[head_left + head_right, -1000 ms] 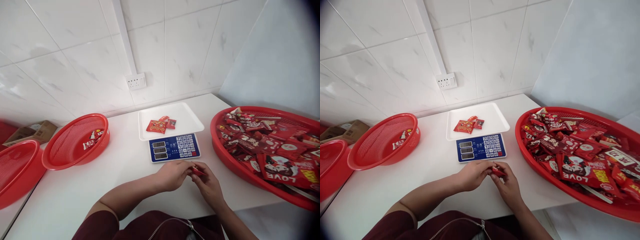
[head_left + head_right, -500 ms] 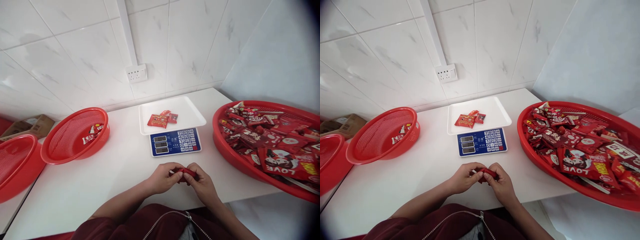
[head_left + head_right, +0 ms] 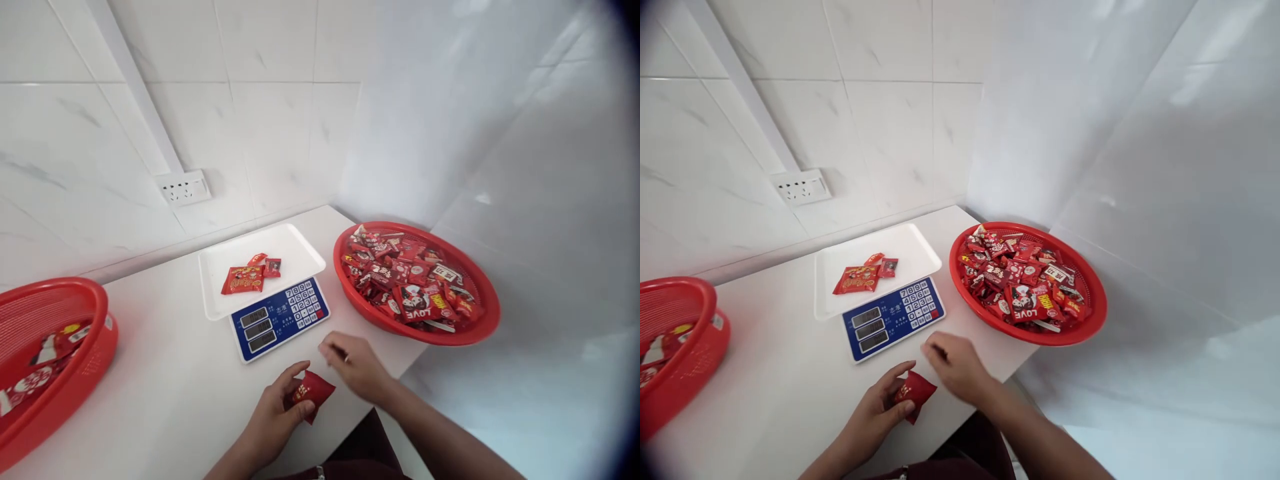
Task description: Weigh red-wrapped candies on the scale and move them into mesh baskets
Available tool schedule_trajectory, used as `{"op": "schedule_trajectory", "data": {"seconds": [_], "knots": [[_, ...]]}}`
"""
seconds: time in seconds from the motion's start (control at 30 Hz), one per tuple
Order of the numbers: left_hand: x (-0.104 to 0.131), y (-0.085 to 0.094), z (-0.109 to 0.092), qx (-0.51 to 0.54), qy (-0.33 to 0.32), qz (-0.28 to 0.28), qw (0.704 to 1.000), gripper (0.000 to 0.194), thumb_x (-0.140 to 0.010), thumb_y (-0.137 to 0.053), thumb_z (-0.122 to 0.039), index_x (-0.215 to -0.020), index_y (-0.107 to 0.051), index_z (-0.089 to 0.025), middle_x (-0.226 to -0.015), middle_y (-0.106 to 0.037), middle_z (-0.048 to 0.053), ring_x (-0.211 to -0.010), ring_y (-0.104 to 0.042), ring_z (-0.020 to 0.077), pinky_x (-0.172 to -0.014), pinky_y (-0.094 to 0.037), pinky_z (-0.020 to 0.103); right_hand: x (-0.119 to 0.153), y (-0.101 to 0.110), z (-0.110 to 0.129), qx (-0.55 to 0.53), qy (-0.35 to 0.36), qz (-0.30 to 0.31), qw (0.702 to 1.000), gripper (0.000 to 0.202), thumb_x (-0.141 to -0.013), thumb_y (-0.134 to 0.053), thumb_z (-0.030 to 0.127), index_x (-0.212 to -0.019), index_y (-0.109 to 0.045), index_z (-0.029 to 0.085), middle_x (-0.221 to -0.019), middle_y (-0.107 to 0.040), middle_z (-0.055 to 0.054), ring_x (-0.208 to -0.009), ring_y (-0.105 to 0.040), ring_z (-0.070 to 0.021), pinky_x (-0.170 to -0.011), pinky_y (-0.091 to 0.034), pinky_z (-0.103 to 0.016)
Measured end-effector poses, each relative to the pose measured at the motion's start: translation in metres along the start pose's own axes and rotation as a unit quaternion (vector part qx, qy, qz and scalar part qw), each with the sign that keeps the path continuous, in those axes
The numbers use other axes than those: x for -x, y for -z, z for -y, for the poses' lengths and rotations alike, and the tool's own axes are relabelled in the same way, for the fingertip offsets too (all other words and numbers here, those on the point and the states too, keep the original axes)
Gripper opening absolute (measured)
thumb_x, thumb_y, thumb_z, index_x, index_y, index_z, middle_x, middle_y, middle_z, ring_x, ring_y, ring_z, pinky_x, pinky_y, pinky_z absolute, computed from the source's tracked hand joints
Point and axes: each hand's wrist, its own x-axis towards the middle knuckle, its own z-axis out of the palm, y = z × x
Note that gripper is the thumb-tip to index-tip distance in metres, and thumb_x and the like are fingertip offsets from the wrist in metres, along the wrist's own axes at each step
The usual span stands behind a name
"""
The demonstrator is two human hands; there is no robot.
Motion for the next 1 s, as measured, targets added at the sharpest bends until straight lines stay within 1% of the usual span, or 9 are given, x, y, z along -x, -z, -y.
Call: {"op": "schedule_trajectory", "data": {"seconds": [0.13, 0.2, 0.27, 0.37, 0.5, 0.6, 0.77, 0.87, 1.0], "knots": [[-0.006, 0.009, -0.002, 0.092, 0.023, 0.019, 0.995, 0.04, -0.072, -0.072, -0.041, -0.105, -0.063, -0.021, -0.094, -0.067, 0.005, -0.086, -0.06, 0.0194, -0.077, -0.047, 0.03, -0.039, 0.085, 0.008, 0.129, 0.003, -0.117, 0.985, 0.021, -0.087, -0.046, 0.034, -0.075, -0.06, 0.022, -0.073, -0.065, 0.0, -0.067, -0.059, -0.0154, -0.062, -0.043, -0.025], [-0.008, 0.014, -0.003, 0.129, 0.037, 0.015, 0.991, 0.035, -0.071, -0.073, -0.041, -0.098, -0.064, -0.021, -0.089, -0.065, 0.004, -0.08, -0.06, 0.0179, -0.071, -0.047, 0.029, -0.067, 0.121, 0.005, 0.217, -0.029, -0.119, 0.969, 0.018, -0.086, -0.049, 0.031, -0.086, -0.064, 0.023, -0.088, -0.07, -0.002, -0.078, -0.063, -0.0193, -0.068, -0.045, -0.029], [-0.009, 0.018, -0.005, 0.162, 0.051, 0.011, 0.985, 0.034, -0.07, -0.074, -0.039, -0.095, -0.063, -0.02, -0.087, -0.064, 0.004, -0.076, -0.06, 0.0171, -0.069, -0.048, 0.029, -0.095, 0.144, -0.004, 0.315, -0.065, -0.083, 0.943, 0.02, -0.086, -0.049, 0.029, -0.094, -0.066, 0.022, -0.098, -0.07, -0.005, -0.087, -0.063, -0.0235, -0.071, -0.045, -0.032], [-0.008, 0.022, -0.005, 0.187, 0.056, 0.014, 0.981, 0.034, -0.07, -0.074, -0.037, -0.096, -0.062, -0.019, -0.088, -0.063, 0.005, -0.079, -0.06, 0.0168, -0.072, -0.047, 0.03, -0.125, 0.151, -0.024, 0.352, -0.093, -0.021, 0.931, 0.02, -0.085, -0.053, 0.028, -0.097, -0.068, 0.021, -0.101, -0.071, -0.008, -0.091, -0.064, -0.0261, -0.073, -0.045, -0.033], [-0.007, 0.023, -0.004, 0.186, 0.042, 0.025, 0.981, 0.031, -0.071, -0.074, -0.034, -0.095, -0.062, -0.018, -0.089, -0.062, 0.005, -0.079, -0.058, 0.0156, -0.074, -0.046, 0.029, -0.137, 0.144, -0.04, 0.334, -0.097, -0.011, 0.937, 0.018, -0.081, -0.059, 0.022, -0.096, -0.069, 0.019, -0.101, -0.071, -0.009, -0.093, -0.063, -0.0269, -0.077, -0.045, -0.034], [-0.008, 0.024, -0.002, 0.18, 0.04, 0.031, 0.982, 0.031, -0.073, -0.073, -0.033, -0.097, -0.062, -0.017, -0.091, -0.062, 0.006, -0.082, -0.057, 0.0159, -0.076, -0.044, 0.029, -0.132, 0.151, -0.04, 0.294, -0.095, -0.017, 0.951, 0.016, -0.084, -0.056, 0.024, -0.094, -0.068, 0.02, -0.097, -0.071, -0.006, -0.089, -0.064, -0.0231, -0.077, -0.047, -0.032], [-0.011, 0.027, 0.003, 0.178, 0.042, 0.044, 0.982, 0.03, -0.075, -0.07, -0.032, -0.1, -0.062, -0.018, -0.094, -0.062, 0.006, -0.085, -0.057, 0.017, -0.079, -0.044, 0.031, -0.116, 0.181, -0.036, 0.173, -0.129, -0.029, 0.976, 0.022, -0.09, -0.046, 0.027, -0.102, -0.063, 0.021, -0.097, -0.071, -0.004, -0.078, -0.067, -0.0167, -0.071, -0.052, -0.028], [-0.012, 0.028, 0.005, 0.185, 0.048, 0.041, 0.981, 0.03, -0.076, -0.07, -0.03, -0.103, -0.062, -0.019, -0.097, -0.062, 0.006, -0.087, -0.057, 0.0164, -0.082, -0.043, 0.031, -0.105, 0.192, -0.039, 0.076, -0.161, -0.033, 0.983, 0.017, -0.085, -0.055, 0.03, -0.094, -0.065, 0.019, -0.086, -0.072, -0.005, -0.077, -0.067, -0.0175, -0.073, -0.053, -0.03], [-0.012, 0.027, 0.004, 0.184, 0.053, 0.038, 0.981, 0.031, -0.076, -0.07, -0.03, -0.103, -0.061, -0.018, -0.095, -0.062, 0.006, -0.085, -0.056, 0.0153, -0.082, -0.043, 0.031, -0.098, 0.193, -0.039, 0.103, -0.171, -0.042, 0.979, 0.017, -0.077, -0.064, 0.034, -0.084, -0.066, 0.018, -0.078, -0.071, -0.003, -0.075, -0.066, -0.0195, -0.073, -0.053, -0.031]]}}
